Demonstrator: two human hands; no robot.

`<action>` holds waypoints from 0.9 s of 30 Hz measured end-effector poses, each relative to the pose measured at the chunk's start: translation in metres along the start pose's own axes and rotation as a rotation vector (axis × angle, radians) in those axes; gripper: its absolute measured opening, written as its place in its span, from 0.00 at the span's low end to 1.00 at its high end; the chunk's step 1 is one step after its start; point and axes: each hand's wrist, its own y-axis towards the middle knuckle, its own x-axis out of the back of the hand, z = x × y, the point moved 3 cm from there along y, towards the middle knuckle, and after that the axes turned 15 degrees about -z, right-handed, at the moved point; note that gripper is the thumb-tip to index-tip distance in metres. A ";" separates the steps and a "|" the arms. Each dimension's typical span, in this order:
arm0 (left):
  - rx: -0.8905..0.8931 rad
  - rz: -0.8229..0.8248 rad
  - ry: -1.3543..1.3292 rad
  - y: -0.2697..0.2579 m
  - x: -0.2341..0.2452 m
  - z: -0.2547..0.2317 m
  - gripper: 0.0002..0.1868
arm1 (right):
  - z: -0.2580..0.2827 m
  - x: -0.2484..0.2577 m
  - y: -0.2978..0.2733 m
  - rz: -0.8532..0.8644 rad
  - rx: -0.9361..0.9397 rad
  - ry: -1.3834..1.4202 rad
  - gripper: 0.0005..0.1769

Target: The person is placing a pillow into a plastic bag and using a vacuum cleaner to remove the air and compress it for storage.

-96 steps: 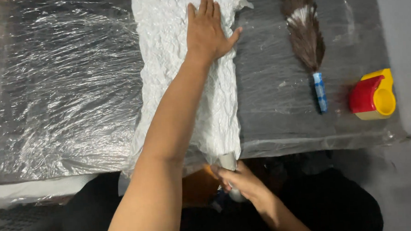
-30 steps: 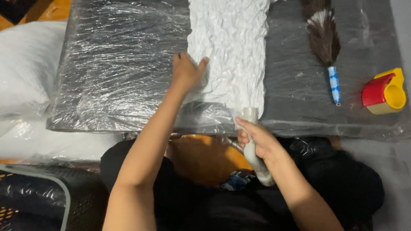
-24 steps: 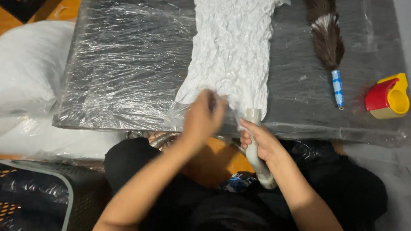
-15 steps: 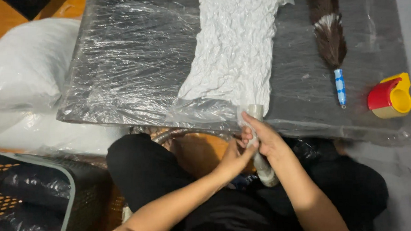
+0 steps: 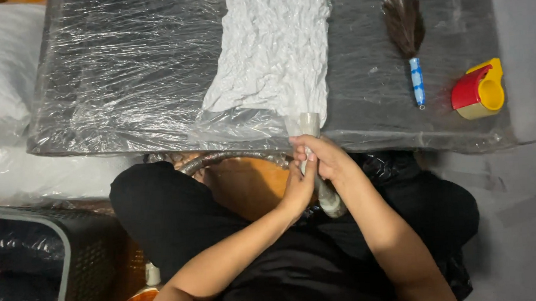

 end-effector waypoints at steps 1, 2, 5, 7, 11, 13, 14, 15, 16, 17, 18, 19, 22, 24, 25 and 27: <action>0.000 0.002 -0.002 -0.006 0.001 -0.005 0.45 | 0.000 0.001 0.003 -0.002 0.001 -0.001 0.20; -0.024 0.009 0.010 -0.012 0.002 -0.010 0.49 | -0.001 0.002 0.007 0.009 -0.024 -0.031 0.20; -0.084 0.010 -0.003 -0.019 0.004 -0.013 0.51 | -0.008 0.008 0.023 0.023 -0.067 -0.085 0.19; -0.116 0.004 -0.028 -0.017 0.003 -0.007 0.48 | -0.012 0.012 0.032 0.024 -0.087 -0.111 0.20; -0.213 -0.028 -0.099 -0.002 0.000 0.012 0.38 | -0.006 0.011 0.025 -0.048 -0.177 -0.131 0.21; -0.237 -0.030 -0.128 0.003 -0.003 0.020 0.33 | -0.002 0.010 0.020 -0.078 -0.199 -0.135 0.22; -0.242 -0.037 -0.142 0.003 -0.004 0.021 0.33 | -0.002 0.010 0.023 -0.091 -0.212 -0.116 0.22; -0.245 -0.042 -0.154 0.002 -0.005 0.024 0.34 | -0.003 0.010 0.024 -0.105 -0.228 -0.096 0.22; -0.242 -0.041 -0.154 0.000 -0.004 0.019 0.34 | -0.003 0.009 0.024 -0.107 -0.230 -0.096 0.22; -0.247 -0.036 -0.156 -0.003 -0.002 0.014 0.33 | -0.002 0.008 0.024 -0.116 -0.232 -0.088 0.22; -0.253 -0.031 -0.157 -0.006 -0.001 0.008 0.33 | -0.001 0.007 0.024 -0.126 -0.234 -0.079 0.23; -0.252 -0.029 -0.158 -0.006 -0.002 0.009 0.33 | 0.002 0.007 0.021 -0.128 -0.233 -0.079 0.23; -0.247 -0.042 -0.181 -0.003 -0.003 0.015 0.27 | 0.009 0.004 0.013 -0.158 -0.234 -0.108 0.22; -0.227 -0.020 -0.129 0.003 -0.007 0.026 0.28 | 0.013 0.000 0.008 -0.158 -0.229 -0.091 0.22; -0.227 -0.020 -0.131 0.002 -0.007 0.025 0.28 | 0.013 0.000 0.010 -0.159 -0.228 -0.093 0.22; -0.201 -0.031 -0.188 -0.001 -0.005 0.024 0.28 | 0.012 0.001 0.014 -0.171 -0.240 -0.062 0.23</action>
